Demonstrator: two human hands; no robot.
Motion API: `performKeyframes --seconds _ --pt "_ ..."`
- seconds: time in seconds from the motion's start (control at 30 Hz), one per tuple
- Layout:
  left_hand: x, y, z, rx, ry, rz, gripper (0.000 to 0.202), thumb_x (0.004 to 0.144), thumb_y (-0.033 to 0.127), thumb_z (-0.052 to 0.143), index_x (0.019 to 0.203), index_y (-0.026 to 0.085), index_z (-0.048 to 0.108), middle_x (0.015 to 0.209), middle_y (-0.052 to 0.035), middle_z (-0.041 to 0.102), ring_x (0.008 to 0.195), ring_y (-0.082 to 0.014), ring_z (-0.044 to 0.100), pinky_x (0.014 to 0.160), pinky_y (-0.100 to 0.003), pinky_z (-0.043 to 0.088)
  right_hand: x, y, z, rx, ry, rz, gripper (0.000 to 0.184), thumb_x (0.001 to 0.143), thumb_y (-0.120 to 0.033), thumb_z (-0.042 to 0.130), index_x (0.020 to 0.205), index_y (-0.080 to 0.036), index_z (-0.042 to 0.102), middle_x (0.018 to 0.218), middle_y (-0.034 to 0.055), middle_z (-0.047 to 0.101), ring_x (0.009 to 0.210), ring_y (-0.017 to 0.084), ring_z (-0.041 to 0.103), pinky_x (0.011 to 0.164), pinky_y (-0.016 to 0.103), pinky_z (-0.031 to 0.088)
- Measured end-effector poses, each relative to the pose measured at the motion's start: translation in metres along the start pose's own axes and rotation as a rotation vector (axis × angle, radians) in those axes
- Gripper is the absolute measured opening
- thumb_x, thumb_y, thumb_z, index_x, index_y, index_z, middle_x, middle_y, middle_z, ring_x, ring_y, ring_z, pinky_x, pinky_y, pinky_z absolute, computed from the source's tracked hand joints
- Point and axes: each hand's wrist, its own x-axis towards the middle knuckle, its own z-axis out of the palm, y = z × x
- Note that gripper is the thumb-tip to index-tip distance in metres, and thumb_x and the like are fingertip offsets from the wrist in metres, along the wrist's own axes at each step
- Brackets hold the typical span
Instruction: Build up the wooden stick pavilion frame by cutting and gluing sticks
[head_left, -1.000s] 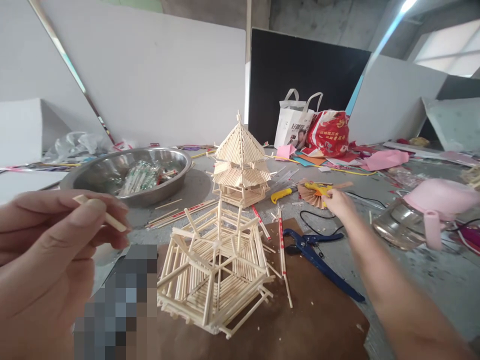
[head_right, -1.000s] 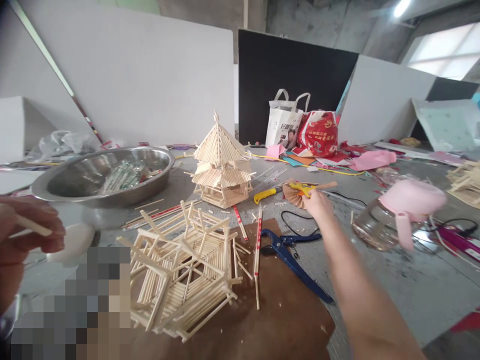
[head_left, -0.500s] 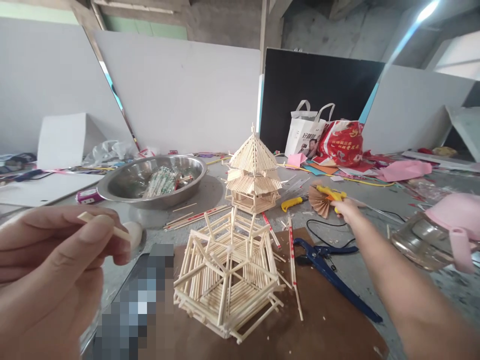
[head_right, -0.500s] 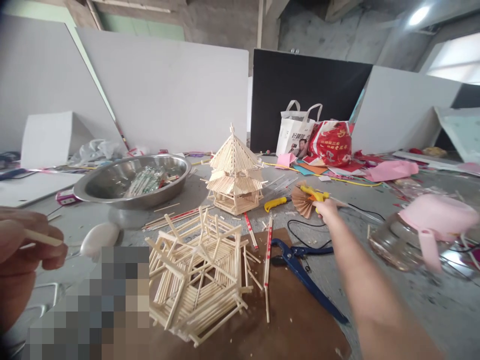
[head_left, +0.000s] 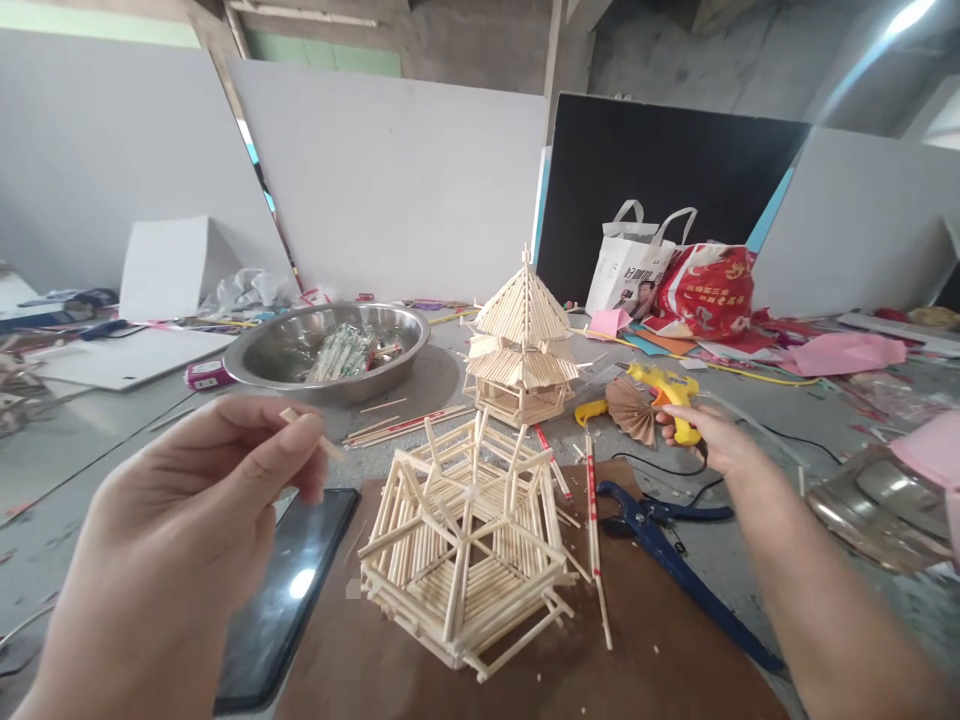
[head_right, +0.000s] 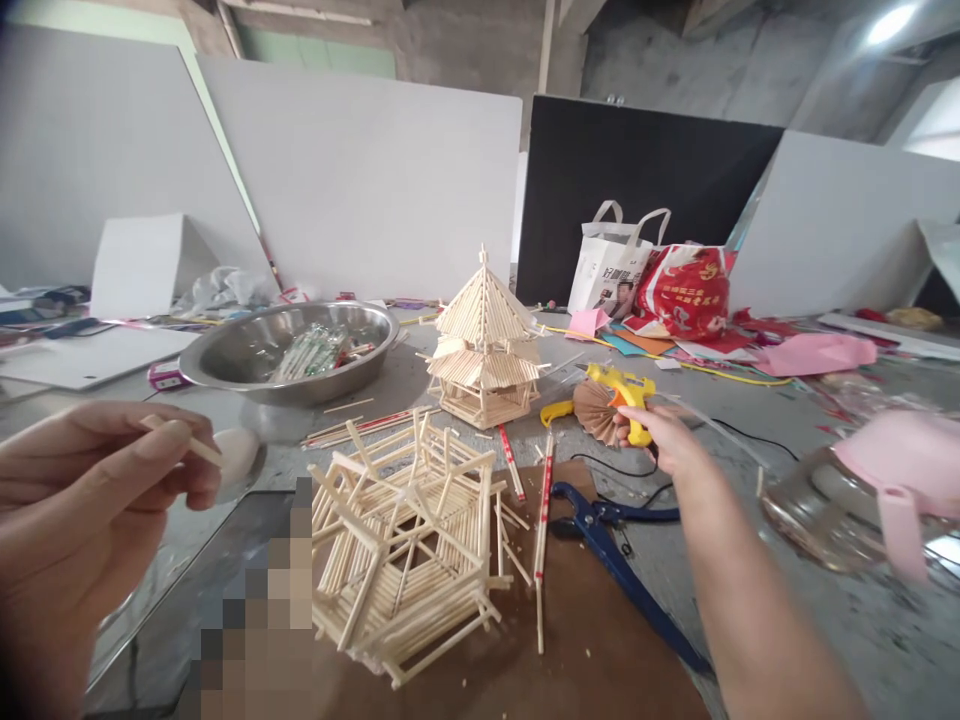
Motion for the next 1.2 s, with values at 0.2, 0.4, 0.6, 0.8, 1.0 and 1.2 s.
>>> performKeyframes --seconds 0.2,0.4,0.6,0.8,1.0,1.2 --pt "-0.001 0.003 0.006 -0.063 0.002 -0.129 0.003 0.071 0.024 0.062 0.069 0.021 0.062 0.059 -0.0013 0.056 0.046 -0.0092 0.05 0.039 -0.021 0.037 -0.026 -0.024 0.005 -0.157 -0.24 -0.303 0.013 0.07 -0.021 0.061 0.081 -0.017 0.055 0.064 -0.0014 0.061 0.043 0.006 0.049 0.04 0.017 0.038" --pt "-0.002 0.012 0.009 -0.122 -0.018 -0.141 0.008 0.071 0.025 0.061 0.066 0.018 0.062 0.061 -0.0029 0.054 0.047 -0.0094 0.048 0.039 -0.021 0.037 -0.072 -0.033 0.006 -0.452 -0.232 -0.5 0.023 0.068 -0.04 0.061 0.061 -0.018 0.058 0.058 0.0024 0.06 0.054 0.013 0.056 0.049 0.021 0.046" --pt "-0.002 0.01 0.012 -0.101 -0.053 -0.115 0.007 0.072 0.023 0.06 0.067 0.017 0.061 0.057 -0.0023 0.053 0.048 -0.0094 0.048 0.04 -0.02 0.038 -0.115 -0.025 0.0 -0.731 -0.329 -0.743 0.022 0.064 -0.029 0.064 0.086 -0.031 0.061 0.085 0.0001 0.068 0.077 0.02 0.064 0.066 0.026 0.055" --pt "-0.005 0.01 0.012 -0.118 -0.057 -0.108 0.007 0.071 0.024 0.062 0.068 0.018 0.061 0.058 -0.0021 0.055 0.048 -0.0095 0.05 0.04 -0.02 0.039 -0.143 -0.026 0.036 -0.669 -0.548 -0.965 0.026 0.068 -0.032 0.059 0.092 -0.039 0.058 0.078 -0.0048 0.067 0.063 0.017 0.064 0.053 0.022 0.054" --pt "-0.004 0.011 0.013 -0.15 -0.091 -0.089 0.007 0.068 0.023 0.064 0.066 0.017 0.061 0.053 -0.0008 0.054 0.043 -0.0089 0.048 0.036 -0.02 0.037 -0.153 -0.018 0.056 -0.988 -0.554 -0.974 0.028 0.066 -0.039 0.062 0.093 -0.035 0.057 0.082 -0.0049 0.068 0.065 0.017 0.064 0.054 0.024 0.052" --pt "-0.004 0.009 0.013 -0.109 -0.138 -0.065 0.008 0.071 0.024 0.062 0.067 0.018 0.06 0.056 -0.0003 0.054 0.044 -0.0088 0.048 0.038 -0.021 0.037 -0.151 -0.015 0.064 -0.962 -0.687 -0.901 0.03 0.067 -0.038 0.061 0.094 -0.031 0.051 0.069 -0.0057 0.062 0.054 0.012 0.058 0.048 0.021 0.046"
